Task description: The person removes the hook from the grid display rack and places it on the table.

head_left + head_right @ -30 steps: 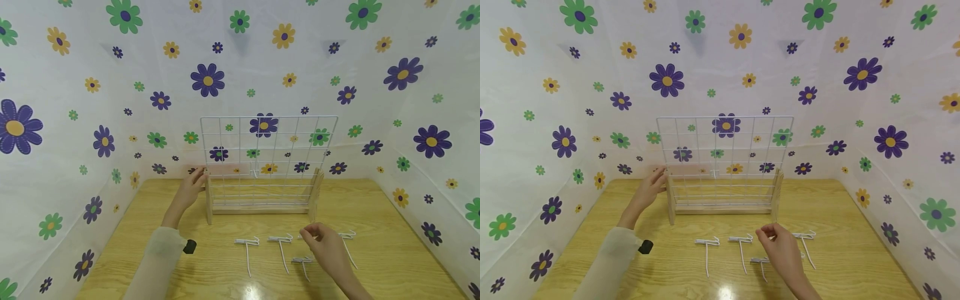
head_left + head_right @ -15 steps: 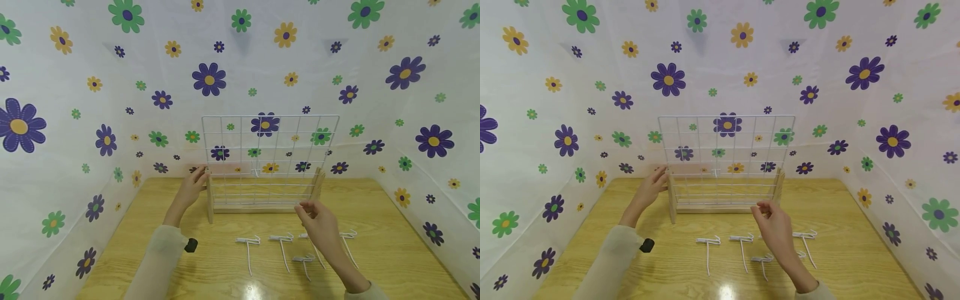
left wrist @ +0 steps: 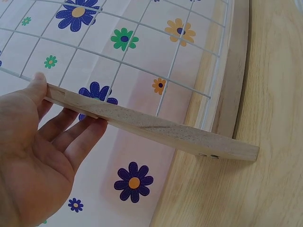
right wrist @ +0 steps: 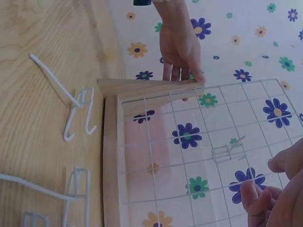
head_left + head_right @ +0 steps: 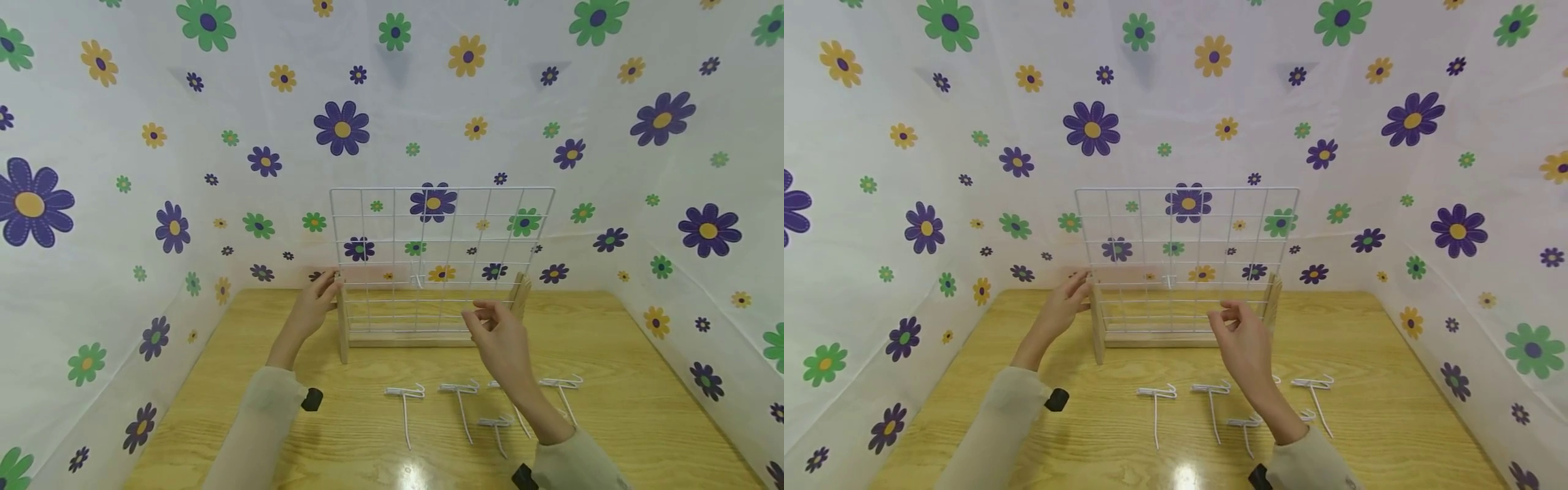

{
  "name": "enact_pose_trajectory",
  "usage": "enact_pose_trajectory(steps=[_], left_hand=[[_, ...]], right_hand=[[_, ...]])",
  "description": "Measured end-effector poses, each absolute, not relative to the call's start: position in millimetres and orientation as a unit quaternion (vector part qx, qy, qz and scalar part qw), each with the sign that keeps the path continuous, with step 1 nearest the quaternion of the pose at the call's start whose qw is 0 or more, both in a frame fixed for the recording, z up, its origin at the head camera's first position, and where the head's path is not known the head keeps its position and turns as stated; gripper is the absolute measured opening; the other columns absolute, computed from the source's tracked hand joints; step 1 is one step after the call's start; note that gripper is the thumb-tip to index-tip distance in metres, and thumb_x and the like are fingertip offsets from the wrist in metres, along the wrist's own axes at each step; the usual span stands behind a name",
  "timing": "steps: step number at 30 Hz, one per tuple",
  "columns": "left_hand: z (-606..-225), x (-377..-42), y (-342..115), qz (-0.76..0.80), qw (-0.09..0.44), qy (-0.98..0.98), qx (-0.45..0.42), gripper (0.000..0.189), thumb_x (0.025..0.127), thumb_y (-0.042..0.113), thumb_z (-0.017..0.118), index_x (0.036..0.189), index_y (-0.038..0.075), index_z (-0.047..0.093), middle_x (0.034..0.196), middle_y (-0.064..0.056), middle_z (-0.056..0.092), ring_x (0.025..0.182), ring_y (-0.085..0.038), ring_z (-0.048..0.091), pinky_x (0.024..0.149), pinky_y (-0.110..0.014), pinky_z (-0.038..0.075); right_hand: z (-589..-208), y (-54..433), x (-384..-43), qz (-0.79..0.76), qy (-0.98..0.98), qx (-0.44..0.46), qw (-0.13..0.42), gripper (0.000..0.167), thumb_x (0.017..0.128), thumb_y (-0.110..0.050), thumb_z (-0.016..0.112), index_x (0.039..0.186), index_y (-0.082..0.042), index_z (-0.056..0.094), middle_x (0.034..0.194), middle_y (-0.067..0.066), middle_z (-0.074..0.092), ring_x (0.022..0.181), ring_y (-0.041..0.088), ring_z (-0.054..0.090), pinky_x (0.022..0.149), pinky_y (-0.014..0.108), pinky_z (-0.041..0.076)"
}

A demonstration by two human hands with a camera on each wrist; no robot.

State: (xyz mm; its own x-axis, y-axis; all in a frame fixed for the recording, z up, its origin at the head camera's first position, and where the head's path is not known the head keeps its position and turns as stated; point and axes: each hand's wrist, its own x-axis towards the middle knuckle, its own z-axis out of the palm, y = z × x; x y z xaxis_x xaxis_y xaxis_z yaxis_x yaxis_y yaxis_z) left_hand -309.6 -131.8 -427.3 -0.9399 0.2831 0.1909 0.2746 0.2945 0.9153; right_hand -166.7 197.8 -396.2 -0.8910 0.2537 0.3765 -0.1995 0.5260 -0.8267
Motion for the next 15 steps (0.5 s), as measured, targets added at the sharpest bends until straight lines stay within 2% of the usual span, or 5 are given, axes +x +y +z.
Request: enact_pose_trajectory(steps=[6, 15], left_hand=[[-427.4, -309.7, -132.0, 0.567, 0.004, 0.805, 0.172, 0.056, 0.113, 0.032, 0.045, 0.161, 0.008, 0.034, 0.159, -0.021, 0.040, 0.140, -0.042, 0.047, 0.104, -0.047, 0.055], [-427.7, -309.6, -131.9, 0.570, 0.008, 0.803, 0.173, 0.056, 0.113, 0.033, 0.045, 0.161, 0.007, 0.034, 0.160, -0.020, 0.039, 0.140, -0.042, 0.046, 0.105, -0.047, 0.055]], right_hand=[[-389.7, 188.5, -179.5, 0.494, -0.829, 0.009, 0.261, 0.028, 0.097, -0.015, 0.073, 0.118, 0.003, 0.068, 0.096, 0.015, 0.073, 0.068, 0.015, 0.063, 0.050, 0.018, 0.048], [-384.2, 175.4, -193.6, 0.468, -0.846, 0.014, 0.255, 0.033, 0.098, -0.024, 0.074, 0.122, -0.002, 0.067, 0.101, 0.010, 0.073, 0.077, 0.019, 0.065, 0.053, 0.020, 0.050]])
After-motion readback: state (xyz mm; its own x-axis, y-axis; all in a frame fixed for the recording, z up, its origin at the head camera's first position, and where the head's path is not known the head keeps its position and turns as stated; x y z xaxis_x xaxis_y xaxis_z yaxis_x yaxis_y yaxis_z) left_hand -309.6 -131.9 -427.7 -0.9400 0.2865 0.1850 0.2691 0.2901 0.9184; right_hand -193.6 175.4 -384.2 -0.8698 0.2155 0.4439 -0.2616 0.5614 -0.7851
